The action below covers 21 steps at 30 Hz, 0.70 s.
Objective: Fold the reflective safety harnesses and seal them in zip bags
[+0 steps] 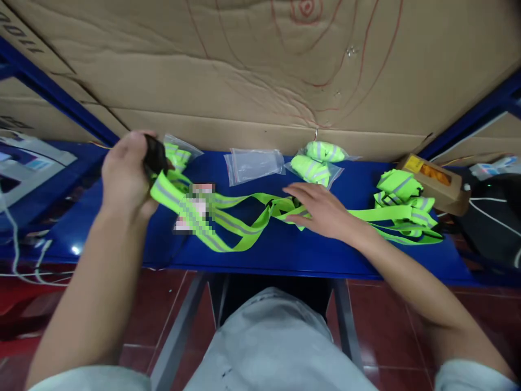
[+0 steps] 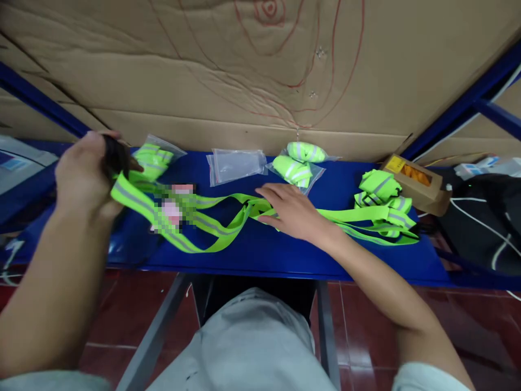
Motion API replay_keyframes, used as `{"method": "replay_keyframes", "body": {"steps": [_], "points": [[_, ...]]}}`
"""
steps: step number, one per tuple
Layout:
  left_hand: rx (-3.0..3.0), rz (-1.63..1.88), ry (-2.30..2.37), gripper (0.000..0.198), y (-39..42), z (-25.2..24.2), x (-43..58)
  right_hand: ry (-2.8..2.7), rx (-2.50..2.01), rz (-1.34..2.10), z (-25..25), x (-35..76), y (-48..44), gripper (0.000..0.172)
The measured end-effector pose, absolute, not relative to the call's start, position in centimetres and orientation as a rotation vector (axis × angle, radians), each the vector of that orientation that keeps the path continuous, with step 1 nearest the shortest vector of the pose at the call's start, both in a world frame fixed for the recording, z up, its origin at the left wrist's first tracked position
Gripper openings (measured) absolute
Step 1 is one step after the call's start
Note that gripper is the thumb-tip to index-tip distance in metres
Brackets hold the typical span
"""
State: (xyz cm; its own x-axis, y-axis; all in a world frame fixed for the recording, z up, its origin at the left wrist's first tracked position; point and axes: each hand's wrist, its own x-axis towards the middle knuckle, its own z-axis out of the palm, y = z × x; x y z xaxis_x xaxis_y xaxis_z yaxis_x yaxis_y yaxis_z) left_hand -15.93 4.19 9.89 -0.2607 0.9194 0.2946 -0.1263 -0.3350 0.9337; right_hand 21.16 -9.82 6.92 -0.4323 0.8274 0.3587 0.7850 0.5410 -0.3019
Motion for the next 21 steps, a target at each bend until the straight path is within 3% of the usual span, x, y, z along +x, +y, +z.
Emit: {"method": "replay_keyframes", "body": {"steps": [3,4,9,13,18,21], "points": [[1.286,1.749,0.967,0.015,5.4,10.9,-14.3,-2.585,-1.393,0.304,5.4,18.7,-5.6,0.08],[1.316,1.776,0.913,0.014,5.6,11.1,-14.2,-2.669,-1.452,0.358,5.1,18.8,-4.6,0.083],[1.288,1.995,1.061,0.012,5.2,9.6,-18.1,-2.687,-1.691,0.071,5.7,21.4,-4.5,0.037],[1.33,1.89,1.448,0.009,2.5,7.0,-21.7,-2.579,-1.643,0.141,6.6,22.6,-7.7,0.042],[1.982,1.744,1.741,0.01,-0.9,6.4,-22.6,-2.534,-1.31,0.716,7.1,23.4,-11.0,0.068],[1.836,1.845,1.547,0.026,-1.1,7.0,-21.7,-2.425,-1.344,0.868,7.3,24.1,-11.4,0.058]]}}
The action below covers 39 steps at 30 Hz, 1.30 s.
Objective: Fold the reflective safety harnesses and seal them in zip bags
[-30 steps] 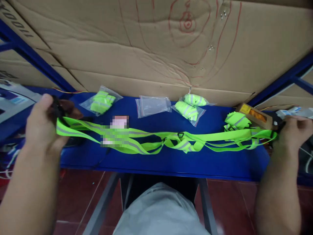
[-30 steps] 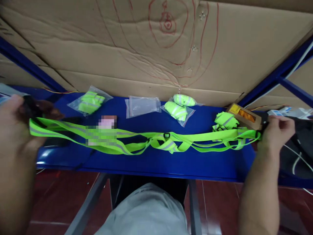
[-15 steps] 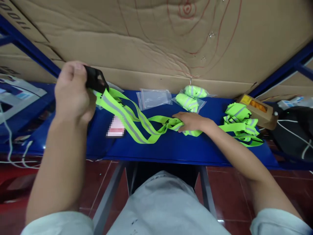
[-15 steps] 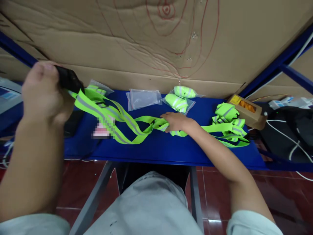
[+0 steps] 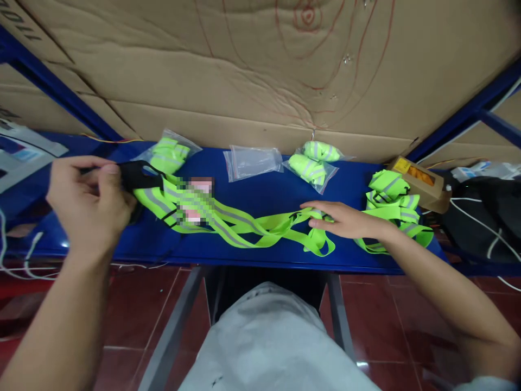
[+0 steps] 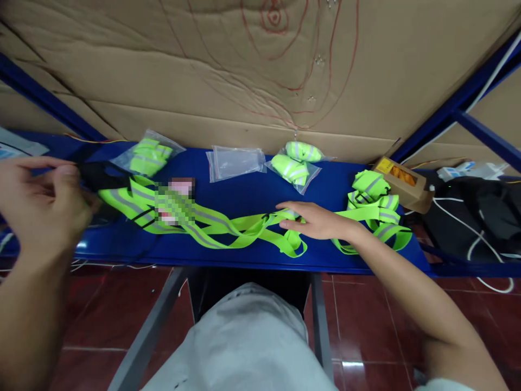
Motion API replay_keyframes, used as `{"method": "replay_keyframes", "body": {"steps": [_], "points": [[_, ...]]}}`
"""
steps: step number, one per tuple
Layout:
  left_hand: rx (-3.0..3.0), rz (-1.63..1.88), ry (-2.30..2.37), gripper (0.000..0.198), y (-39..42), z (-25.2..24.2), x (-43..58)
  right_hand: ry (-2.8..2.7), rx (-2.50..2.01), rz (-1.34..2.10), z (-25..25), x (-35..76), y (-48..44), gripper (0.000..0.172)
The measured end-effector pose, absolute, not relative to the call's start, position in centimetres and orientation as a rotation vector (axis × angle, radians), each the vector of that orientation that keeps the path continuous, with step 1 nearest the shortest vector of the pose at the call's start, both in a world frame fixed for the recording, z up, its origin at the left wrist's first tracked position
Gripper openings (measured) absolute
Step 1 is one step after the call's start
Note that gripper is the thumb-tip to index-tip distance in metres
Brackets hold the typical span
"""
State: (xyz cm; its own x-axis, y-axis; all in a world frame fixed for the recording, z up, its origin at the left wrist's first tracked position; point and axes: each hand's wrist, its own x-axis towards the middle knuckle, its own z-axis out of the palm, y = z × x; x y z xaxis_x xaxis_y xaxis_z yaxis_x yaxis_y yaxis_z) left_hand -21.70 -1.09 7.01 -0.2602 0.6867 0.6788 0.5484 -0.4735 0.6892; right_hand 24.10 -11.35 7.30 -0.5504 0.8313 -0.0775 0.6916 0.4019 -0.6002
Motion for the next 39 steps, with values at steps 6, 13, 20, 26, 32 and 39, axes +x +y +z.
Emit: {"method": "replay_keyframes", "body": {"steps": [6,13,20,26,32,39], "points": [[1.163,1.675,0.948,0.055,-0.6,8.5,-18.4,-2.31,-1.526,0.668,8.9,26.4,-10.2,0.057],[1.088,1.646,0.885,0.07,-0.8,8.1,-17.8,-2.207,-1.546,0.172,10.5,25.9,-13.3,0.047],[0.518,1.781,1.02,0.049,-4.1,4.2,-14.5,-2.425,-1.544,-0.263,1.0,22.2,-19.8,0.051],[0.49,1.836,0.964,0.02,-4.4,3.0,-14.9,-2.347,-1.537,0.061,-1.8,23.3,-22.5,0.073],[0.51,2.019,0.933,0.031,-4.7,3.8,-16.9,-2.351,-1.713,0.188,-1.1,24.6,-22.1,0.058],[0.17,1.529,0.492,0.019,-5.7,3.5,-17.0,-2.206,-1.735,-0.117,-0.4,28.5,-21.4,0.014]]}}
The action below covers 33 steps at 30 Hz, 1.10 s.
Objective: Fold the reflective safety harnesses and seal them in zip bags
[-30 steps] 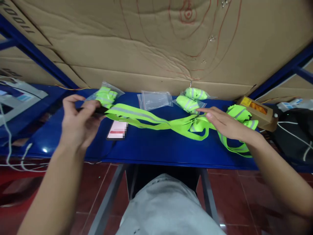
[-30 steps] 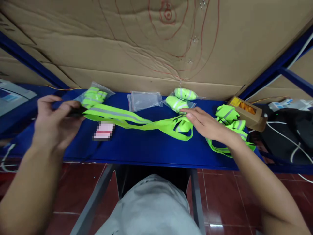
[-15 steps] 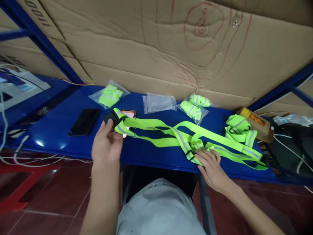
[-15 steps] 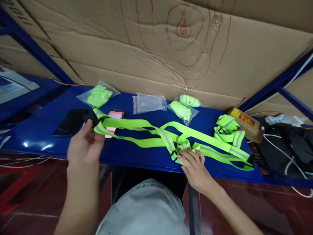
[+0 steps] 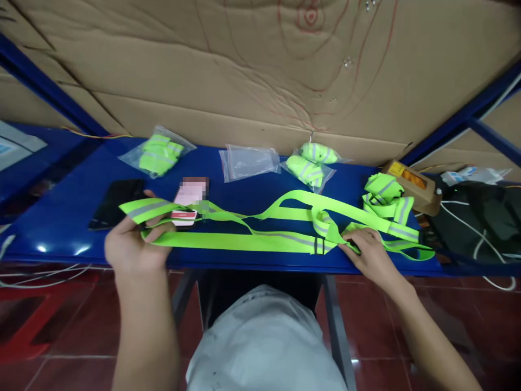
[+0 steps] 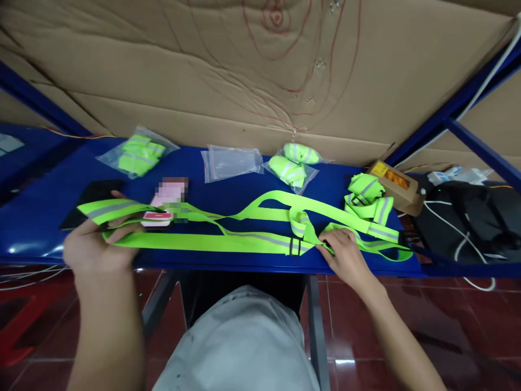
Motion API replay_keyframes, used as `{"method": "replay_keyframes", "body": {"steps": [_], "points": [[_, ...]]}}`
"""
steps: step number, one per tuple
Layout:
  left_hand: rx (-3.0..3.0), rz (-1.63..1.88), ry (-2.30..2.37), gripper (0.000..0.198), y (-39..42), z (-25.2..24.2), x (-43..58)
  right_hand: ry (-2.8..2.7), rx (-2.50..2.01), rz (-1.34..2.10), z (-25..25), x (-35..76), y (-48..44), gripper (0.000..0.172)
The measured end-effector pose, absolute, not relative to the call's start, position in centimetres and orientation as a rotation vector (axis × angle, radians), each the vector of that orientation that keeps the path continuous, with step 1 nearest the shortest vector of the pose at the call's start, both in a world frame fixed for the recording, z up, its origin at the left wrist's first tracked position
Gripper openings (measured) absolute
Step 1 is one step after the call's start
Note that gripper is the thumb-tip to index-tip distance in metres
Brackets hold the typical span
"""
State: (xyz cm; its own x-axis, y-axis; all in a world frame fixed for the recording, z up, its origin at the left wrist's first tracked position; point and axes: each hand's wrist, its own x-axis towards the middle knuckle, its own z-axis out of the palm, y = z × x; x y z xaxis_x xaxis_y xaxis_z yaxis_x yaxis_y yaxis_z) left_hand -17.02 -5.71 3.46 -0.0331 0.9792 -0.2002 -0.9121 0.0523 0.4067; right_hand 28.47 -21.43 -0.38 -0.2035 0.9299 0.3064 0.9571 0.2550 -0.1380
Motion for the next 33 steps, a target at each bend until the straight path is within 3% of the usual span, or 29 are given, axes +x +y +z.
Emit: {"method": "replay_keyframes", "body": {"steps": [2,6,8,11,13,15,19,22,24,28,33], "points": [[0.276,1.617,0.589,0.015,-5.5,3.5,-16.8,-2.232,-1.735,-0.154,-0.2,28.8,-21.7,0.016],[0.593,1.721,0.879,0.042,-5.7,3.9,-15.9,-2.274,-1.769,0.051,1.0,28.4,-22.1,0.025],[0.784,1.707,1.001,0.039,-6.3,4.1,-14.4,-2.255,-1.827,0.157,1.9,27.6,-21.7,0.03],[1.387,1.631,1.11,0.036,-7.4,4.7,-9.9,-2.233,-1.907,0.146,3.1,25.8,-20.1,0.051],[2.04,1.034,0.963,0.036,-7.8,4.9,-5.6,-2.258,-1.944,0.102,3.3,24.3,-18.7,0.051],[2.341,0.575,0.681,0.038,-7.7,4.9,-1.4,-2.283,-1.995,0.095,3.2,22.9,-17.7,0.038],[2.593,0.191,0.506,0.048,-5.8,4.0,3.4,-2.199,-2.117,0.197,2.6,22.3,-17.4,0.035],[2.664,0.165,0.588,0.027,-3.7,3.2,3.6,-1.987,-2.19,0.333,2.7,24.3,-18.3,0.031],[2.729,0.185,0.667,0.017,-2.6,2.9,3.1,-1.888,-2.104,0.604,3.1,26.4,-18.7,0.032],[2.835,0.312,0.863,0.02,-1.6,2.7,2.7,-1.69,-1.793,1.173,3.4,29.2,-18.2,0.05],[2.654,0.658,0.912,0.027,-1.0,3.7,2.9,-1.784,-1.734,1.139,3.4,27.7,-16.9,0.051]]}}
